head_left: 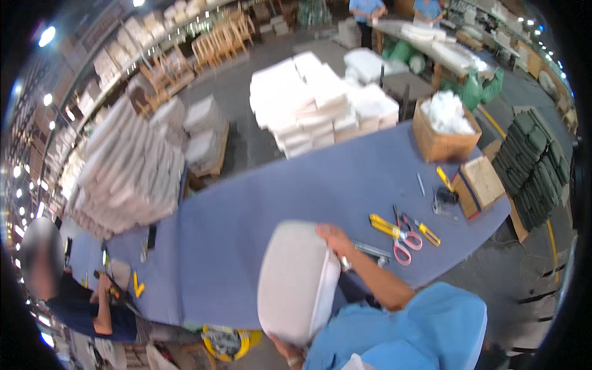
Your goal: The person wraps a white fabric cover around a foam cushion, trims excess fabric with a utility knife, and secures the cover using a staple gun. They repeat this process for multiple cushions, stacking the finished items on the table.
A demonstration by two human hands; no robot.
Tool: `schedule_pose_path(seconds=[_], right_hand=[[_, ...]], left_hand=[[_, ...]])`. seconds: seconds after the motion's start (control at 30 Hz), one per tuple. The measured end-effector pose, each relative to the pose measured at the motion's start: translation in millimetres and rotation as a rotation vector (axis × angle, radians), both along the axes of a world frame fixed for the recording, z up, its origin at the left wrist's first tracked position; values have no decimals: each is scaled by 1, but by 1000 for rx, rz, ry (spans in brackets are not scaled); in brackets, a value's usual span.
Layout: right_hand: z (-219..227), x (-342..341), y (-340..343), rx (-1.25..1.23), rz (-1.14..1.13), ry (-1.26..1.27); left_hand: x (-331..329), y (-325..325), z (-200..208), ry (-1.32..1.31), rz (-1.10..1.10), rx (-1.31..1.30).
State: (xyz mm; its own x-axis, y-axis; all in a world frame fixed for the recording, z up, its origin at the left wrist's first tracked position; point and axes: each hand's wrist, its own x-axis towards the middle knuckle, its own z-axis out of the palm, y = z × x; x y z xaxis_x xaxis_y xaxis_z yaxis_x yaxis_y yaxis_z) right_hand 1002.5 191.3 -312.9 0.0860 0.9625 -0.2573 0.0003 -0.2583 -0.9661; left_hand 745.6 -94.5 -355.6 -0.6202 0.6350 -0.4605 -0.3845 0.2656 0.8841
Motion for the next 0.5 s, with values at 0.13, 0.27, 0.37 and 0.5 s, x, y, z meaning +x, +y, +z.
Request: schedule_pose_path(seconds=[0.13,0.27,0.37,0.5], right_hand=[[102,22,-12,140,163,306],[156,30,-20,357,239,405],[182,29,-25,547,293,360],[218,8,-45,697,291,352]], left_hand=[[-21,26,-1,-312,61,267],[-18,64,36,-274,119,364],[-26,84,57,-252,71,443],[-53,122,59,-199,-2,290]])
